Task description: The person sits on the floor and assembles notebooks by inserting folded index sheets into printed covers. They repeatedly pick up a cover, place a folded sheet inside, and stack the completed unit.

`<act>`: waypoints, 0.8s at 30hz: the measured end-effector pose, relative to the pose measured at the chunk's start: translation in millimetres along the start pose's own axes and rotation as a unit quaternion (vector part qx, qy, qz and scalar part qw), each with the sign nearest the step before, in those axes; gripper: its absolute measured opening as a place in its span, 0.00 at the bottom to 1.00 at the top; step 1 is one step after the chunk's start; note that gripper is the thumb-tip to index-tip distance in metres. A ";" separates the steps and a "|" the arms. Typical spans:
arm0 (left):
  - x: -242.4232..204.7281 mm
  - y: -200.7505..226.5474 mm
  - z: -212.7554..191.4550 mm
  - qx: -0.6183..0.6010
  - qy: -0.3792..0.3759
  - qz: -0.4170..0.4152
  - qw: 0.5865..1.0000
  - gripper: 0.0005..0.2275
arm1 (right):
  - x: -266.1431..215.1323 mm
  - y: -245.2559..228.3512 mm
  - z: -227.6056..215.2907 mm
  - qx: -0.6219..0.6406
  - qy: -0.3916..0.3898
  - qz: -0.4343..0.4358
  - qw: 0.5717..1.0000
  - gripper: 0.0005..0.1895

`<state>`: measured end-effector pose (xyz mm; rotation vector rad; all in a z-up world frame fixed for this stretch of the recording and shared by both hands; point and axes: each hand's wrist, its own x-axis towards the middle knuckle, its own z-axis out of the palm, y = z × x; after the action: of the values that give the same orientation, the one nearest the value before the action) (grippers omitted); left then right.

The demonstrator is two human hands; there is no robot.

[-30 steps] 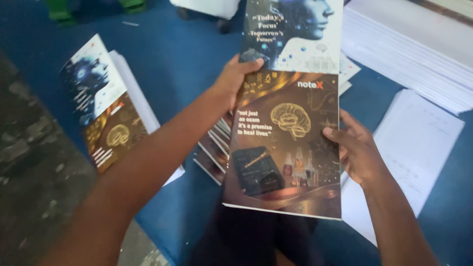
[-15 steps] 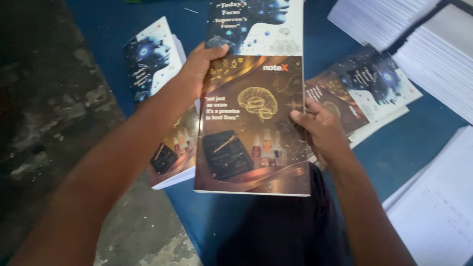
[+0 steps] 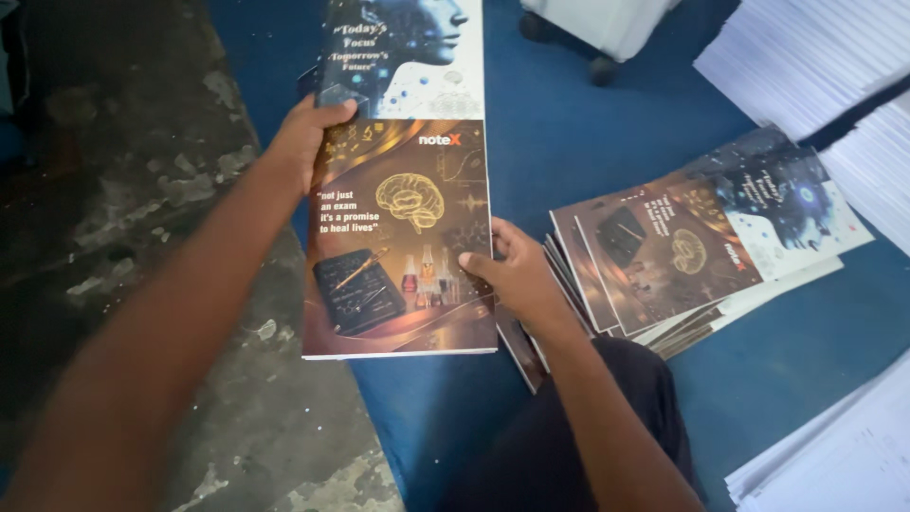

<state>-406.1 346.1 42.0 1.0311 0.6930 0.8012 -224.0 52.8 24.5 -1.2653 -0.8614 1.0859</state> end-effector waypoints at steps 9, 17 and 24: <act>15.5 -53.8 -83.4 -0.017 0.020 0.000 1.000 0.13 | 38.7 51.0 34.9 -0.121 0.030 0.065 0.990 0.23; 15.4 -103.3 -105.0 0.135 0.150 -0.066 0.977 0.13 | 48.0 93.6 30.0 -0.258 0.031 0.018 0.966 0.21; 33.1 -111.8 -109.9 0.236 0.179 -0.096 0.950 0.13 | 50.7 116.4 29.0 -0.280 0.043 0.027 0.959 0.24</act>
<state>-450.3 392.1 -105.0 1.2328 1.3234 0.6717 -254.1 106.6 -90.3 -1.7995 -1.1184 0.8450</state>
